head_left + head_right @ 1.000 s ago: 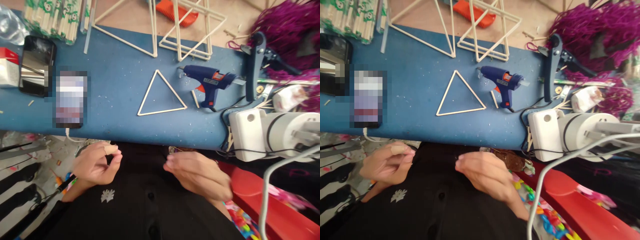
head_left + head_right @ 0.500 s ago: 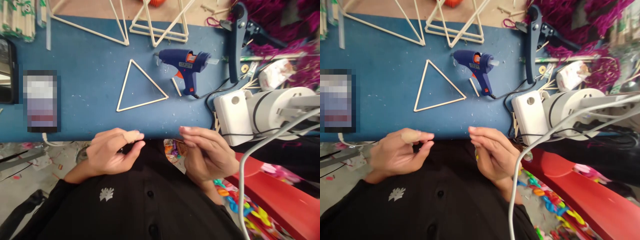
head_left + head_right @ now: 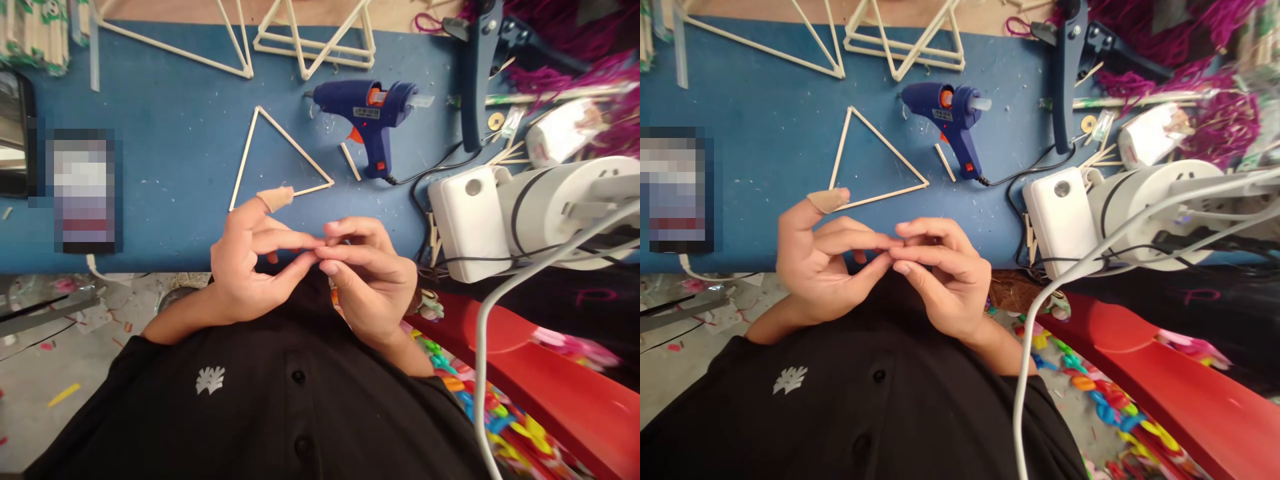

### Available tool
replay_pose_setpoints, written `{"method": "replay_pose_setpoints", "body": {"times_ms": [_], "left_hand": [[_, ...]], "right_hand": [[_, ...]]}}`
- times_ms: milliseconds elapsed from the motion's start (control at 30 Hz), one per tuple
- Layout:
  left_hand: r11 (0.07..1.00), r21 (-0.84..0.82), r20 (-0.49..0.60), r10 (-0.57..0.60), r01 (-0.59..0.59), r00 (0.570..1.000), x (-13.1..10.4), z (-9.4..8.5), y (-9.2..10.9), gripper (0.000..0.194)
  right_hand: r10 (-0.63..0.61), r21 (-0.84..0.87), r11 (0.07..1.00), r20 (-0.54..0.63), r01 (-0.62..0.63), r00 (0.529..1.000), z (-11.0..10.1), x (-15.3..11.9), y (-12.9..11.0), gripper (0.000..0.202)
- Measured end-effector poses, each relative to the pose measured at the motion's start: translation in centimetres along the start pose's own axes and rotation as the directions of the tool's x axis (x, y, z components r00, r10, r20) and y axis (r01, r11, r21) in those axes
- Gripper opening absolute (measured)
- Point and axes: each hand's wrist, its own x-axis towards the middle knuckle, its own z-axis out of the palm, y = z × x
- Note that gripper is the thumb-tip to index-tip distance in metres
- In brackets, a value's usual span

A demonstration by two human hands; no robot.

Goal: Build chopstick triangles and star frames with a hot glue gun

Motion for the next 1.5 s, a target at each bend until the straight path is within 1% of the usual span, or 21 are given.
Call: {"method": "replay_pose_setpoints", "body": {"times_ms": [100, 200, 333, 400, 433, 500, 567, 600, 667, 700, 733, 767, 833, 900, 1000, 1067, 1167, 1300, 1433, 1500], "left_hand": [[0.999, -0.036, -0.020, -0.027, 0.027, 0.999, 0.0, 0.2, -0.1, 0.005], [1.000, -0.012, -0.075, 0.003, -0.004, 0.997, 0.0, 0.3, -0.2, 0.004], [0.996, -0.055, -0.111, 0.059, -0.066, 0.992, 0.1, 0.3, -0.2, 0.010], [0.995, -0.077, -0.107, 0.053, -0.061, 0.993, 0.0, 0.3, 0.0, 0.013], [0.996, -0.076, -0.106, 0.045, -0.053, 0.993, 0.0, 0.4, 0.1, 0.013], [0.998, -0.058, -0.109, 0.027, -0.034, 0.994, -0.1, 0.4, 0.3, 0.011], [0.998, -0.049, -0.123, 0.034, -0.040, 0.992, -0.2, 0.4, 0.4, 0.010], [0.998, -0.047, -0.134, 0.044, -0.051, 0.990, -0.2, 0.4, 0.4, 0.011], [0.997, -0.037, -0.147, 0.068, -0.074, 0.987, -0.3, 0.4, 0.4, 0.012], [0.997, -0.030, -0.150, 0.072, -0.078, 0.986, -0.3, 0.4, 0.5, 0.012], [0.997, -0.026, -0.150, 0.067, -0.072, 0.986, -0.4, 0.5, 0.6, 0.013], [0.998, -0.031, -0.146, 0.056, -0.061, 0.988, -0.4, 0.5, 0.6, 0.014], [0.996, -0.072, -0.137, 0.040, -0.050, 0.990, -0.4, 0.6, 0.8, 0.016], [0.993, -0.106, -0.136, 0.039, -0.053, 0.990, -0.5, 0.6, 0.8, 0.017], [0.995, -0.084, -0.123, 0.032, -0.043, 0.992, -0.4, 0.5, 0.7, 0.014], [0.998, -0.052, -0.118, 0.024, -0.031, 0.993, -0.4, 0.3, 0.6, 0.012], [0.999, -0.036, -0.090, 0.016, -0.019, 0.996, -0.3, -0.1, 0.6, 0.012], [0.998, -0.060, -0.044, -0.001, -0.002, 0.999, 0.0, -0.6, 0.9, 0.015], [0.999, -0.030, -0.047, -0.025, 0.023, 0.999, 0.2, -0.9, 1.0, 0.017], [0.995, -0.102, -0.039, -0.011, 0.007, 0.999, 0.0, -0.8, 0.8, 0.017]], "right_hand": [[0.102, 0.105, 0.989, 0.012, -0.103, 0.995, 0.0, -0.4, 0.6, 0.011], [0.161, 0.191, 0.968, 0.022, -0.162, 0.987, 0.0, -0.6, 1.0, 0.011], [0.163, 0.286, 0.943, 0.045, -0.169, 0.986, 0.0, -0.7, 1.2, 0.012], [0.144, 0.290, 0.945, 0.050, -0.153, 0.988, 0.1, -0.8, 1.2, 0.014], [0.124, 0.264, 0.955, 0.043, -0.131, 0.991, 0.1, -0.8, 1.2, 0.015], [0.041, 0.144, 0.989, 0.011, -0.042, 0.999, 0.1, -0.7, 1.0, 0.017], [-0.129, -0.051, 0.990, -0.020, 0.128, 0.991, 0.0, -0.5, 0.8, 0.025], [-0.236, -0.148, 0.962, -0.022, 0.230, 0.972, -0.1, -0.3, 0.7, 0.030], [-0.422, -0.293, 0.866, 0.004, 0.404, 0.907, -0.3, 0.0, 0.5, 0.039], [-0.483, -0.338, 0.821, 0.017, 0.460, 0.875, -0.3, 0.1, 0.5, 0.041], [-0.520, -0.367, 0.790, 0.026, 0.492, 0.854, -0.4, 0.2, 0.6, 0.041], [-0.535, -0.382, 0.774, 0.029, 0.505, 0.844, -0.4, 0.3, 0.6, 0.040], [-0.528, -0.365, 0.787, 0.021, 0.498, 0.849, -0.3, 0.3, 0.8, 0.036], [-0.487, -0.293, 0.834, 0.003, 0.467, 0.873, -0.2, 0.1, 1.1, 0.033], [-0.413, -0.195, 0.895, -0.021, 0.402, 0.910, 0.1, -0.2, 1.5, 0.030], [-0.390, -0.172, 0.909, -0.037, 0.379, 0.920, 0.2, -0.3, 1.7, 0.028], [-0.359, -0.165, 0.924, -0.062, 0.345, 0.931, 0.2, -0.5, 1.8, 0.025], [-0.297, -0.213, 0.937, -0.065, 0.277, 0.953, 0.0, -0.6, 1.6, 0.016], [-0.299, -0.238, 0.931, -0.061, 0.277, 0.952, 0.0, -0.6, 1.3, 0.009], [-0.310, -0.220, 0.931, -0.062, 0.290, 0.949, 0.0, -0.5, 1.2, 0.008]]}}
